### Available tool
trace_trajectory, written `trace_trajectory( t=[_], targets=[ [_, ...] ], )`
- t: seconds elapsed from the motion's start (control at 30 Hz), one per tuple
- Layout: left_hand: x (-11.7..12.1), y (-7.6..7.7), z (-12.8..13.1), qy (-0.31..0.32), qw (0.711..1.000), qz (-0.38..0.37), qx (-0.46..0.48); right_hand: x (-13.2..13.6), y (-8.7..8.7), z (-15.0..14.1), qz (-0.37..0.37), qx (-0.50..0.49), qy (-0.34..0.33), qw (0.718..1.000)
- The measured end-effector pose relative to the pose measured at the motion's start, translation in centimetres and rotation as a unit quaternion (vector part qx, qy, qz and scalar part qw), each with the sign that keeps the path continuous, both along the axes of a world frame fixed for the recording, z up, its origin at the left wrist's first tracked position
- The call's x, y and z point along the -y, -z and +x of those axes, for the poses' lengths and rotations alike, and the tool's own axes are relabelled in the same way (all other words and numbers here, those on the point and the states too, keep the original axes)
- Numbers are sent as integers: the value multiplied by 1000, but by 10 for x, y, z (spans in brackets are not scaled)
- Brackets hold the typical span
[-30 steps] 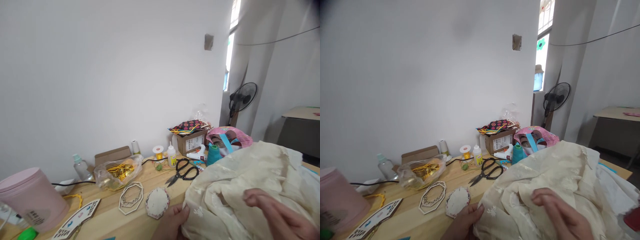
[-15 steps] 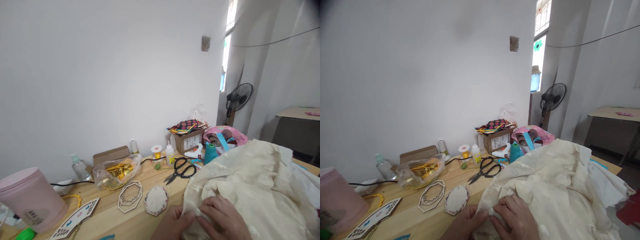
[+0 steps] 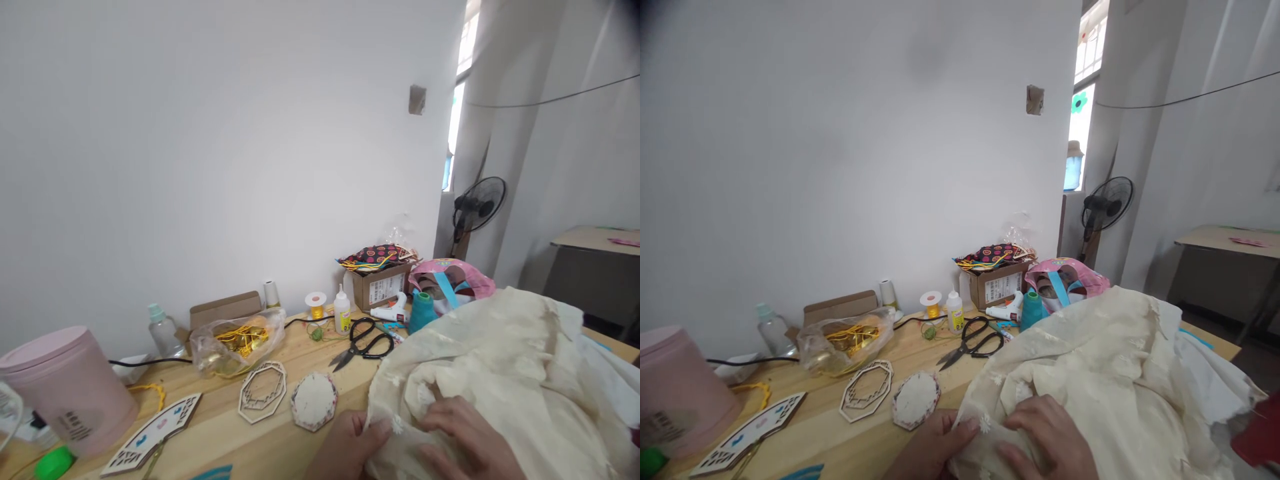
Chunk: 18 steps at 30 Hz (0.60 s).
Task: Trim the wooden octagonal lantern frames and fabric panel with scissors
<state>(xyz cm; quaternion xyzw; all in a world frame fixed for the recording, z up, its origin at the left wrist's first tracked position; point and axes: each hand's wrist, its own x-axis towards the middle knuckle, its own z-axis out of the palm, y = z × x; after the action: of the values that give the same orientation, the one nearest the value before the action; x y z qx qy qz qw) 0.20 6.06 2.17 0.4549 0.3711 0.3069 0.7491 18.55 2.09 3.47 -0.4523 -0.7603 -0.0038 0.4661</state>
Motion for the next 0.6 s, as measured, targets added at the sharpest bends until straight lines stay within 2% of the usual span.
trace_trajectory(
  t=[0.07, 0.17, 0.27, 0.37, 0.43, 0.47, 0.6],
  targets=[
    [1, -2, -2, -2, 1000, 15, 12, -7, 7, -13, -1, 21, -20, 1000],
    [0, -1, -3, -7, 999, 11, 39, -14, 9, -24, -100, -42, -55, 993],
    [-1, 3, -3, -17, 998, -8, 54, -11, 2, -17, -201, -172, -77, 961],
    [-3, 8, -2, -30, 997, -16, 69, -1, -2, 6, -251, -279, -100, 922],
    [-4, 10, -1, -28, 995, -23, 97, 4, 0, 26, -246, -322, -147, 902],
    [-4, 10, 0, -23, 993, -25, 112, 4, 4, 37, -226, -320, -184, 901],
    [-2, 7, 5, -11, 989, -12, 147, -1, 19, 80, -162, -297, -187, 922]
  ],
)
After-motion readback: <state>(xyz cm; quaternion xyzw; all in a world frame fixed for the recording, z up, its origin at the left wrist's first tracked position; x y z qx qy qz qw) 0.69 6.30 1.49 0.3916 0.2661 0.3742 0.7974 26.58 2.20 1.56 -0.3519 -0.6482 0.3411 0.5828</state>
